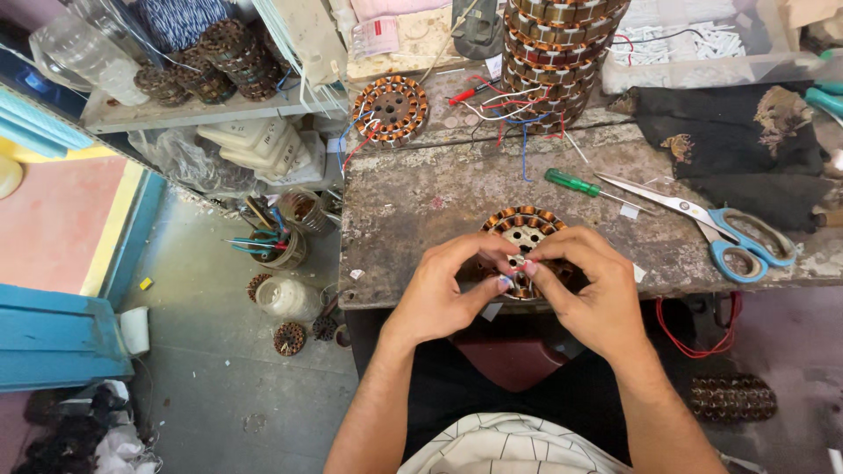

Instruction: The person connects wires to a fan motor stator, weaving colored wires through the copper coils and securing them by hand and with a small screwdriver.

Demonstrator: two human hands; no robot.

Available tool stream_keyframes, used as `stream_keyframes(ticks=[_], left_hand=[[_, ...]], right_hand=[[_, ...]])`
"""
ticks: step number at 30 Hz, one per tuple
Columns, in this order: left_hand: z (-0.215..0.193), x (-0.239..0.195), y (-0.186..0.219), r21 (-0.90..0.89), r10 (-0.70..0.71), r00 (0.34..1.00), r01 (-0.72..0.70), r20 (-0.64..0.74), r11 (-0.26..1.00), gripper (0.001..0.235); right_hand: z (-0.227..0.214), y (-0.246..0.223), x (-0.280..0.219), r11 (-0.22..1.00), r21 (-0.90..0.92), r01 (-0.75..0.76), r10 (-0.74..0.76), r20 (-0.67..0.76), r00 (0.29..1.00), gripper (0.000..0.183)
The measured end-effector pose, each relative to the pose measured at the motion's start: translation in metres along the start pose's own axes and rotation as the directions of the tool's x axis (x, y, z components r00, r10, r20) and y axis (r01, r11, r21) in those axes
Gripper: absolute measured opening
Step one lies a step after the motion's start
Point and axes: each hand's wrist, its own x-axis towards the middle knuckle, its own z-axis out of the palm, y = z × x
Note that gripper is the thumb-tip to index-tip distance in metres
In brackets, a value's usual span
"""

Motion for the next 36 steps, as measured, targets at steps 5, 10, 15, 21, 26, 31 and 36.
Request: stream_keyframes(ticks=[5, 10, 15, 21, 26, 31, 36], left_hand=[[0.007, 0.005, -0.002, 0.016, -0.102, 0.985, 0.105, -0.14, 0.994, 0.032], [0.012, 0.01, -0.004, 0.073, -0.062, 0.985, 0.075, -0.16, 0.995, 0.035], [0.015, 0.015, -0.001, 0.03, -0.063, 0.983, 0.069, -0.172, 0.997, 0.041], [0.004, 0.021, 0.027, 0.094, 0.055, 0.995, -0.048, -0.081, 0.994, 0.056], [-0.009, 0.018, 0.036, 0.009, 0.189, 0.975, -0.189, -0.115, 0.982, 0.036], [0.004, 0.02, 0.029, 0.03, 0.091, 0.98, -0.087, -0.179, 0.996, 0.022], [0.006, 0.02, 0.032, 0.279, 0.266, 0.932, -0.194, -0.247, 0.94, 0.018]], right_hand=[[0.003, -0.003, -0.002, 1.0, 0.016, 0.009, -0.009, -0.013, 1.0, 0.017], [0.006, -0.002, -0.004, 0.96, 0.201, -0.194, 0.188, 0.053, 0.981, 0.022], [0.001, -0.007, 0.001, 0.945, 0.324, -0.048, 0.037, 0.039, 0.999, 0.028], [0.004, -0.01, 0.008, 0.984, 0.177, -0.026, 0.023, 0.02, 1.0, 0.016], [0.004, -0.01, 0.01, 0.982, 0.181, 0.047, -0.054, 0.032, 0.998, 0.017], [0.009, -0.009, 0.01, 0.985, 0.172, 0.036, -0.049, 0.071, 0.996, 0.014], [0.012, -0.004, 0.01, 0.988, 0.117, 0.097, -0.101, 0.037, 0.994, 0.016]])
